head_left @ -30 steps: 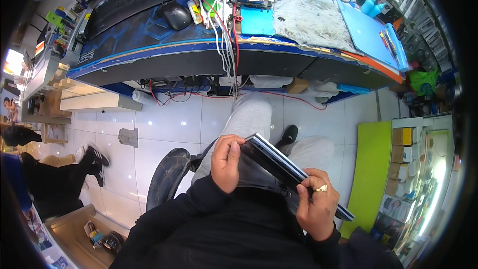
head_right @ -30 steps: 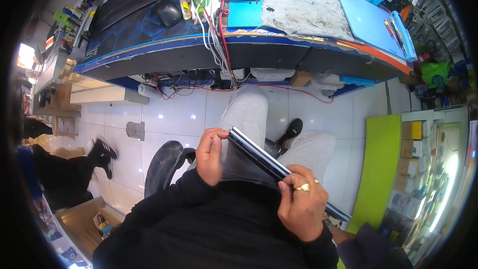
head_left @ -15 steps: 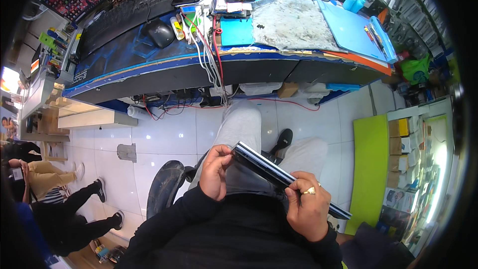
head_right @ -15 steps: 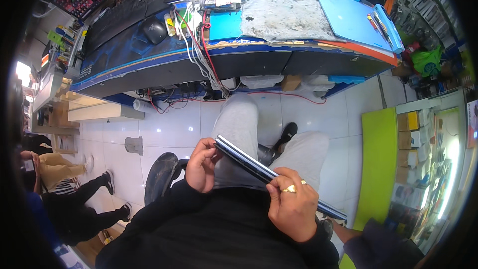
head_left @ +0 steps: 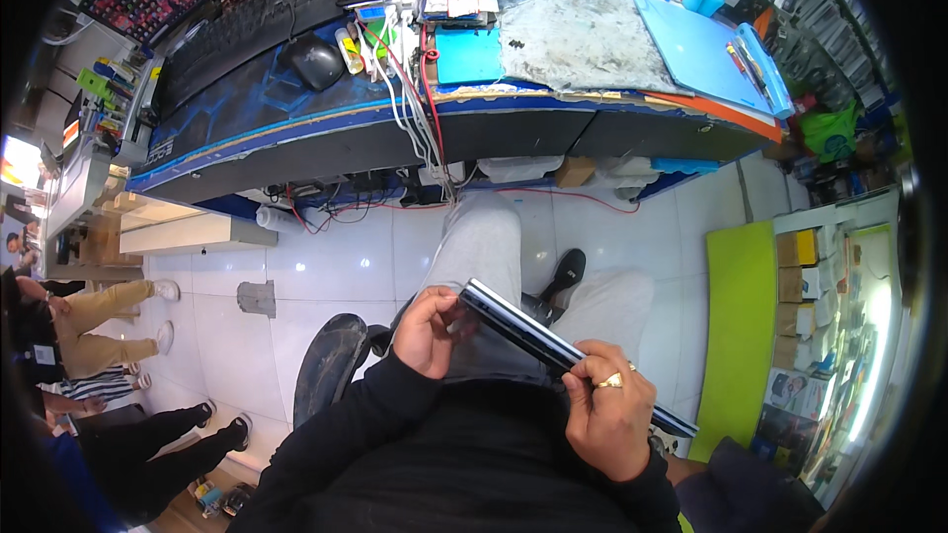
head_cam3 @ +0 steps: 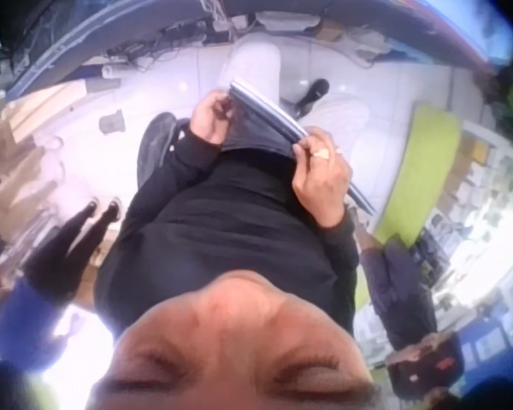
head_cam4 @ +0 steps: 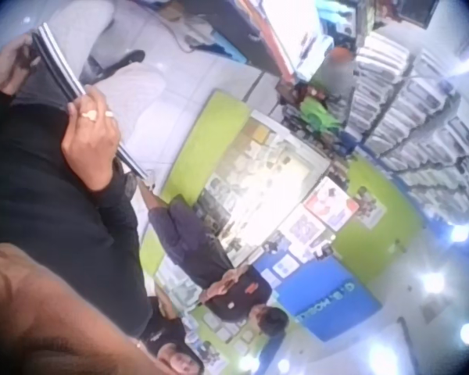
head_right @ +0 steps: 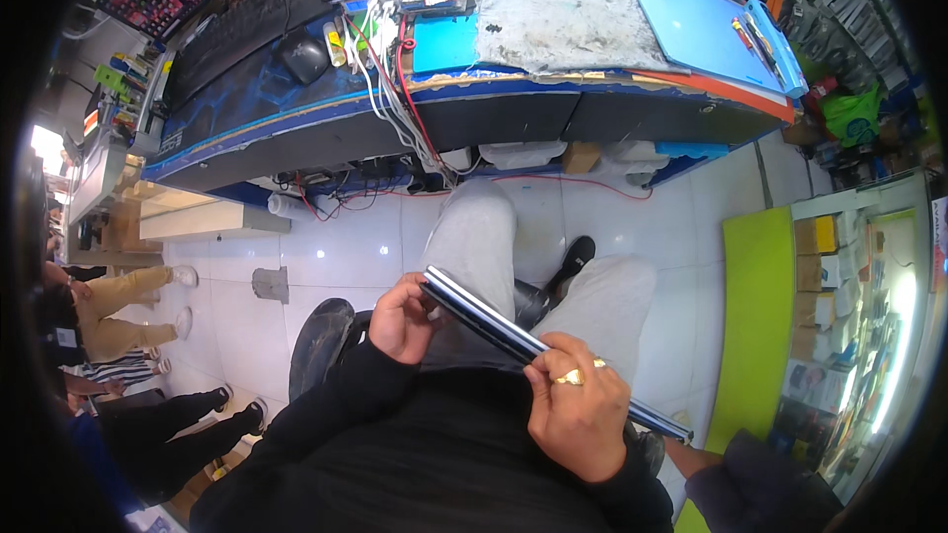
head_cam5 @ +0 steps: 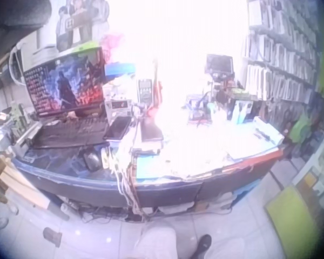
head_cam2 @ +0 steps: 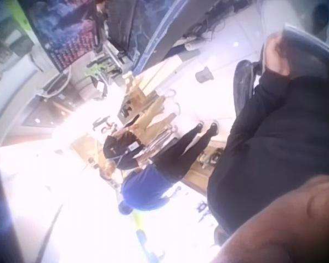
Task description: The person uses a screwdriver to remove screws from the bottom of a laptop, then uses their hands to pry the back casing open.
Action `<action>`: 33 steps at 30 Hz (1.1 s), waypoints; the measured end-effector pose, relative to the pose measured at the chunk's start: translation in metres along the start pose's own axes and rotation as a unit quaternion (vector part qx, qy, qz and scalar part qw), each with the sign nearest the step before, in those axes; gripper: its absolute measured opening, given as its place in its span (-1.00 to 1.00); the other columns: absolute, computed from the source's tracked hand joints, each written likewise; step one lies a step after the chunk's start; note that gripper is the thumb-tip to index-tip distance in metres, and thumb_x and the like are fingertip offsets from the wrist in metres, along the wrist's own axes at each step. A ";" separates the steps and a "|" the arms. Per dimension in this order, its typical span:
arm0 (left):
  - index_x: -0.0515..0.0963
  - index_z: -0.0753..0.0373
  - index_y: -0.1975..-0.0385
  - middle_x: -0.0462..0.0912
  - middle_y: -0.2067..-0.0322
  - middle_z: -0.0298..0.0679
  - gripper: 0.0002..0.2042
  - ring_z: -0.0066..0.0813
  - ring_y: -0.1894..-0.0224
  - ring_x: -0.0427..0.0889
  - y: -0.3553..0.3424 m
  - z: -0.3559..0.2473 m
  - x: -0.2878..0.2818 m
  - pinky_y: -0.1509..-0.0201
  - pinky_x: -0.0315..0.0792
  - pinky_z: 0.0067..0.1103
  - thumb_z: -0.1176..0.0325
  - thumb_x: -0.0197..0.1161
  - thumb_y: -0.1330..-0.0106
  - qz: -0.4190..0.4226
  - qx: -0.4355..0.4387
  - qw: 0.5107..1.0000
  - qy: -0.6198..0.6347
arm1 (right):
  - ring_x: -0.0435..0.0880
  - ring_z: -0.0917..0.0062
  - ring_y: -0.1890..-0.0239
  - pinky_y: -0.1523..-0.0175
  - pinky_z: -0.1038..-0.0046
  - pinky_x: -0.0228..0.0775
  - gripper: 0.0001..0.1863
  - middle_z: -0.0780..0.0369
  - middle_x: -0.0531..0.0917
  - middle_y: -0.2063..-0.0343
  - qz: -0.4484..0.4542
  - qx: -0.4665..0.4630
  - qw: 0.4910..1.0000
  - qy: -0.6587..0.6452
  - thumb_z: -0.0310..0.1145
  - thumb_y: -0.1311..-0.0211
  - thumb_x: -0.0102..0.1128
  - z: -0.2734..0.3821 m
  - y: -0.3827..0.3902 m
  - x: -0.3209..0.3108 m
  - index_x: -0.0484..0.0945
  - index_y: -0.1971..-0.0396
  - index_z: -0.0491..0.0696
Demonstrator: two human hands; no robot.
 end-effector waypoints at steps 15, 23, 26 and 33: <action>0.60 0.19 0.08 0.68 0.06 -0.29 -0.82 -0.36 -0.06 0.61 -0.018 0.011 -0.019 -0.31 0.47 -0.11 0.38 0.19 -0.38 -0.024 0.001 0.999 -0.047 | 0.64 0.31 0.51 0.35 0.31 0.44 -0.82 0.15 0.76 0.15 0.004 0.028 1.000 -0.011 -0.60 -0.19 0.43 -0.001 -0.002 0.002 0.55 0.35 -0.10; 0.60 0.21 0.13 0.64 0.18 -0.31 -0.86 -0.37 0.02 0.60 -0.031 0.019 -0.032 -0.29 0.54 -0.12 0.41 0.17 -0.39 -0.050 -0.034 0.998 -0.010 | 0.66 0.27 0.47 0.34 0.30 0.45 -0.83 0.12 0.75 0.15 0.005 0.024 1.000 -0.015 -0.61 -0.18 0.41 0.001 -0.002 0.002 0.55 0.35 -0.11; 0.60 0.21 0.14 0.61 0.23 -0.32 -0.87 -0.38 0.05 0.59 -0.033 0.023 -0.039 -0.28 0.55 -0.14 0.43 0.17 -0.38 -0.057 -0.040 0.997 -0.029 | 0.67 0.26 0.46 0.33 0.30 0.46 -0.83 0.11 0.75 0.15 0.010 0.033 0.999 -0.016 -0.62 -0.18 0.40 0.000 -0.002 0.002 0.55 0.35 -0.12; 0.62 0.25 0.09 0.59 0.28 -0.32 -0.82 -0.48 0.10 0.57 -0.030 0.026 -0.036 -0.28 0.52 -0.25 0.49 0.19 -0.36 -0.061 -0.048 0.995 -0.058 | 0.68 0.26 0.44 0.31 0.30 0.47 -0.83 0.11 0.75 0.16 0.012 0.030 0.999 -0.028 -0.62 -0.18 0.41 0.001 -0.003 0.002 0.56 0.33 -0.12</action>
Point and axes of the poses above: each hand's wrist, its own y-axis away from the middle knuckle, its own x-axis out of the palm, z = x × y, the point moved 9 cm from there along -y, towards the middle knuckle
